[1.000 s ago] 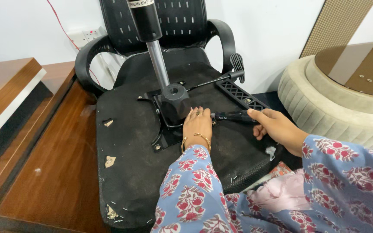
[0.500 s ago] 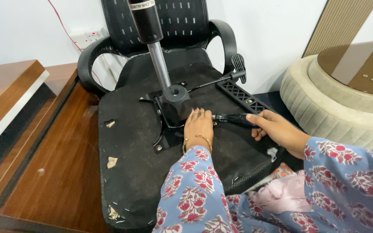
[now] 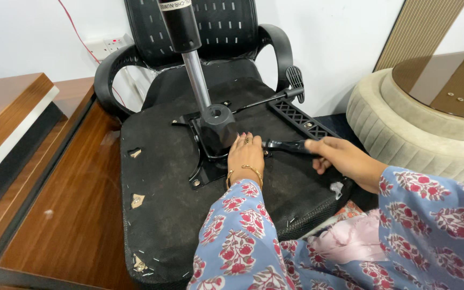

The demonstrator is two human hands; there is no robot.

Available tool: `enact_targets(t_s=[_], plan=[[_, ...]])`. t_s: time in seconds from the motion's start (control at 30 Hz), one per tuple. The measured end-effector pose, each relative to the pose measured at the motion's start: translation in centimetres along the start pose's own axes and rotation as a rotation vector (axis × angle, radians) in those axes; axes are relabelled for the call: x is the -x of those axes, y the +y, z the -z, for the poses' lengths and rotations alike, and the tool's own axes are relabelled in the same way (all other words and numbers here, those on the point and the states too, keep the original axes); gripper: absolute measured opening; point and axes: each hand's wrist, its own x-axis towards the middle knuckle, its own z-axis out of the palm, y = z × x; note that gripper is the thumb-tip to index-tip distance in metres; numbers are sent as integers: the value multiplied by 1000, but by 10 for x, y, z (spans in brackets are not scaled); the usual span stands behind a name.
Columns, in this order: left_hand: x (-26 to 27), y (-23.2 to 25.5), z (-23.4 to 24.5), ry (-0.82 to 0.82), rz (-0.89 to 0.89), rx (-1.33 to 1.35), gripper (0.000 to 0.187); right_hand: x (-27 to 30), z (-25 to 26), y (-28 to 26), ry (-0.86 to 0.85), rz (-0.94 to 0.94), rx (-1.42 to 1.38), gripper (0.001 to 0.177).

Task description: The person uses a screwdriver to tighten screws on the underside of an office chair seat, securing the gas lift and base assembly. The hands repeatedly turn the screwdriver on multiple fasteners around the central mounting plate.

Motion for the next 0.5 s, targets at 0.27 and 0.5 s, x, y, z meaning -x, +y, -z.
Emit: enact_targets(t_s=[0.27,0.5], plan=[[-3,0,2,-13,-11,-24,23,-4,2,10,-8,93,-32,39],[-3,1,2,-20,4,15,23,0,1,3,15,-20,-36,46]])
